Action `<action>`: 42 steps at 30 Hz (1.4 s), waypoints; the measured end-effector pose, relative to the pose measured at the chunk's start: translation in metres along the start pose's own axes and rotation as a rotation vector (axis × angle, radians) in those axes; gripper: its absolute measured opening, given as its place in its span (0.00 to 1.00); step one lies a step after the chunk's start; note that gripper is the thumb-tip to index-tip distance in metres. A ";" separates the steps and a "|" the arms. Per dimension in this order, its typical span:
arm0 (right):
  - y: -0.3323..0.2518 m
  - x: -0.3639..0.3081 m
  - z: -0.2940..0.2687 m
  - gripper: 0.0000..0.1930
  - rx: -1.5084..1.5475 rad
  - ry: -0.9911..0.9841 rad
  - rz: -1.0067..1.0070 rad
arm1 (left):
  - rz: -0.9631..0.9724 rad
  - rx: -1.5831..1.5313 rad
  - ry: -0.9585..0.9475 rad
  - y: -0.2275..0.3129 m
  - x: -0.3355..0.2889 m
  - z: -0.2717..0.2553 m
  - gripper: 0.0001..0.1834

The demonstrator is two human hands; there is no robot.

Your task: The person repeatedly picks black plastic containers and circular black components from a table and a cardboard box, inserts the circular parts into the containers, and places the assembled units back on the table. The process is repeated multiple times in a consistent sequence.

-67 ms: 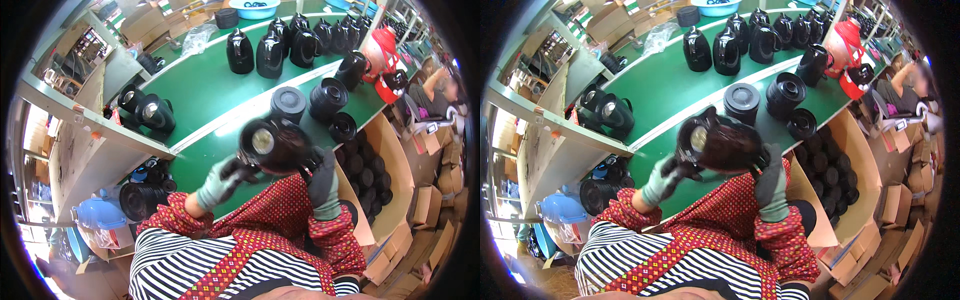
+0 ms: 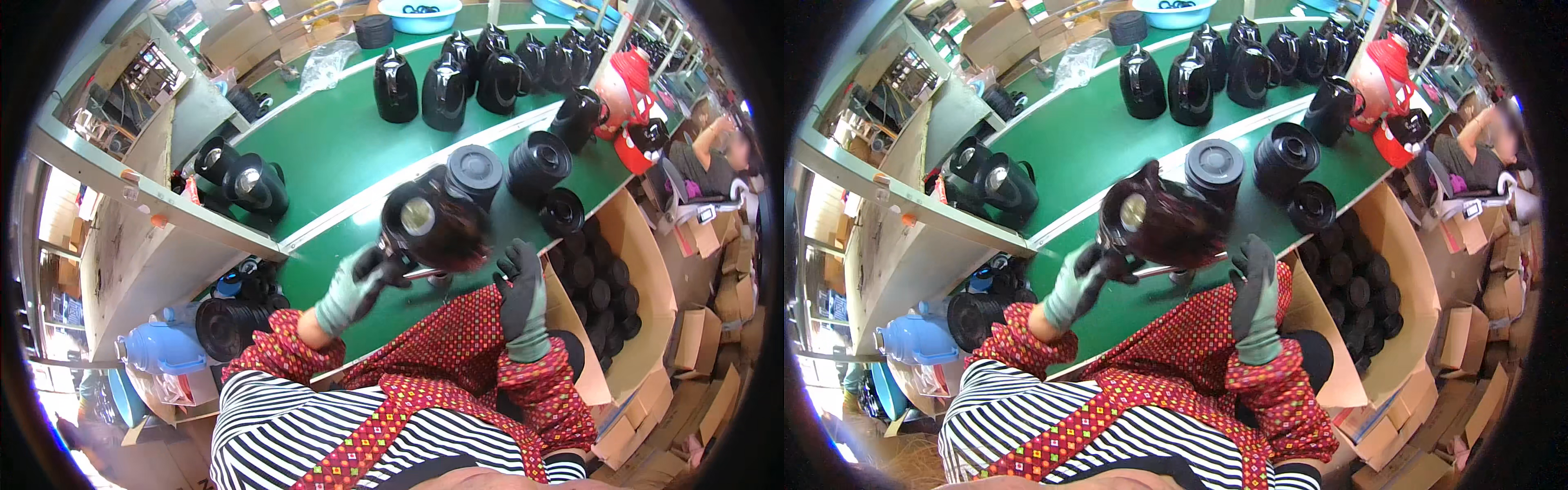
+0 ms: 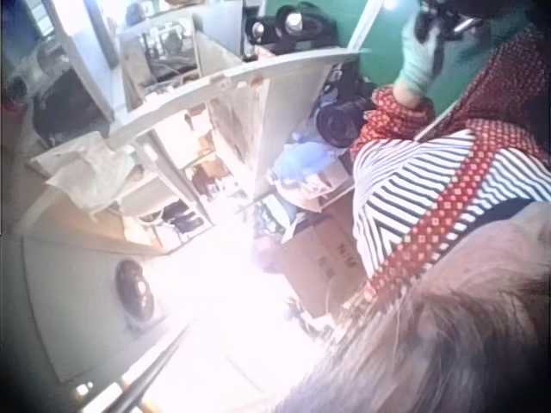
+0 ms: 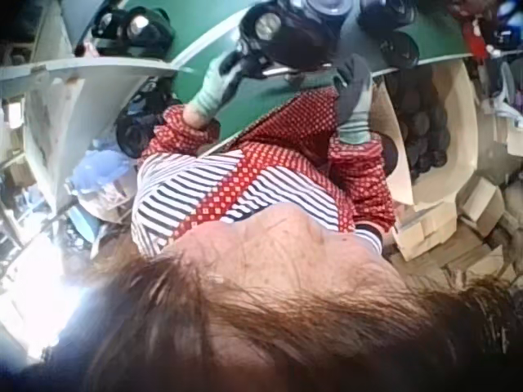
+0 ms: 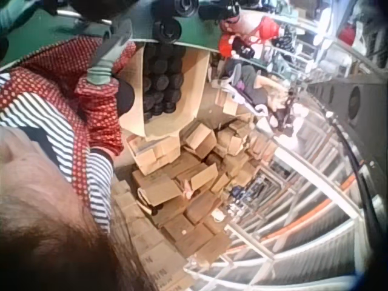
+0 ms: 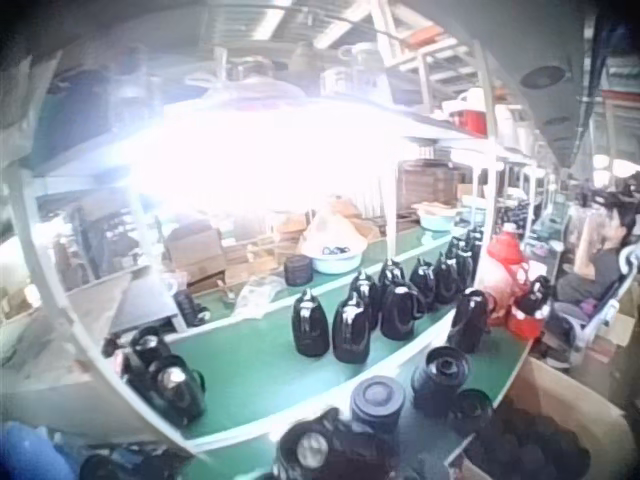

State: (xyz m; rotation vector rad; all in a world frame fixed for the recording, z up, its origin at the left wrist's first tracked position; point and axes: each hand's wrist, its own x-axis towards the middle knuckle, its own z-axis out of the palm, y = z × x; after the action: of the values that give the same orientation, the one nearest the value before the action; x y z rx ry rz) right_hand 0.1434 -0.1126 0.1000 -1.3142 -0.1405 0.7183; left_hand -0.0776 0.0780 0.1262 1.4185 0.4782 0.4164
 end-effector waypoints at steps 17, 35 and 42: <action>0.061 -0.014 -0.007 0.19 -0.670 -0.219 -0.407 | -0.067 0.730 0.739 -0.064 0.266 -0.154 0.43; 0.053 -0.007 -0.002 0.23 -0.725 -0.312 -0.613 | 0.251 1.231 0.903 -0.029 0.076 -0.192 0.24; -0.043 -0.016 0.060 0.46 -0.299 -0.367 -0.174 | 0.646 1.055 0.230 0.047 0.025 -0.022 0.19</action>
State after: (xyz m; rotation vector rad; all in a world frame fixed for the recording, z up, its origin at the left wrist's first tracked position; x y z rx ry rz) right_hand 0.1190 -0.0745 0.1605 -1.4200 -0.6719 0.8049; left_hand -0.0688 0.1150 0.1696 2.5820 0.4251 0.9319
